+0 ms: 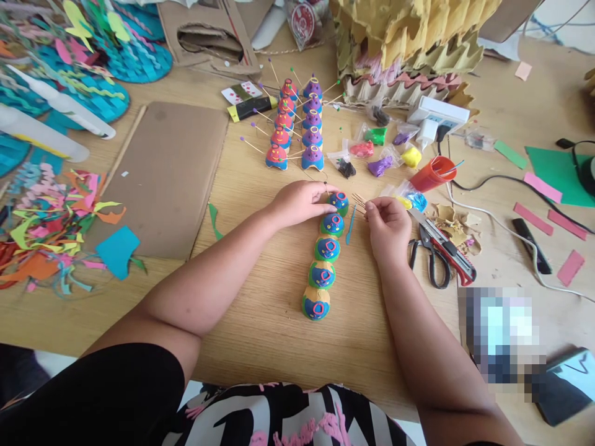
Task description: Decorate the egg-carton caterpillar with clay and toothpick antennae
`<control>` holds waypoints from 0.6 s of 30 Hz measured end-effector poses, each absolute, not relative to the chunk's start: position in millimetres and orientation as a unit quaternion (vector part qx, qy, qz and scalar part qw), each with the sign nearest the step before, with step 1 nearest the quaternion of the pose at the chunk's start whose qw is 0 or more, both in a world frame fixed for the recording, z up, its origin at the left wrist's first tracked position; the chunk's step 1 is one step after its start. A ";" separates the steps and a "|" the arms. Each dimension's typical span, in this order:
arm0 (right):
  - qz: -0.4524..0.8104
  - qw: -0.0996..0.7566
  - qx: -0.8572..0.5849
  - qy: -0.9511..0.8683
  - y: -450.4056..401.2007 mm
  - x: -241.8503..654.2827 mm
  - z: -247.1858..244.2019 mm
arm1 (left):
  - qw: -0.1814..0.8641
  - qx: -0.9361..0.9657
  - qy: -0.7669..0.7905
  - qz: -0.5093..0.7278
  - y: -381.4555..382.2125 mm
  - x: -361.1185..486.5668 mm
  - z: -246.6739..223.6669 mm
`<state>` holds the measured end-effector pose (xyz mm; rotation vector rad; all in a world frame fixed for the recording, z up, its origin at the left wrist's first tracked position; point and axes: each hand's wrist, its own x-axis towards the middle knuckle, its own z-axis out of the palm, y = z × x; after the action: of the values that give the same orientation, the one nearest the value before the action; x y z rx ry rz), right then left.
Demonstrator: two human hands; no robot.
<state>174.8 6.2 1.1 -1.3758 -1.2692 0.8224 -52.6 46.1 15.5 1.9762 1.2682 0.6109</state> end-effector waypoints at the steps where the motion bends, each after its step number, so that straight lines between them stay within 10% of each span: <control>1: 0.355 0.526 -0.569 -0.524 6.2 174.6 0.9 | 0.350 0.763 0.489 0.236 46.1 -52.6 15.3; 18: 0.420 0.547 -0.532 -0.491 5.1 174.3 3.8 | 0.347 0.765 0.490 0.232 46.4 -52.9 14.5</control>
<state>174.3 5.1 3.8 -1.2609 -1.1639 0.9952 -52.9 46.4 14.5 1.9860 1.2716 0.6021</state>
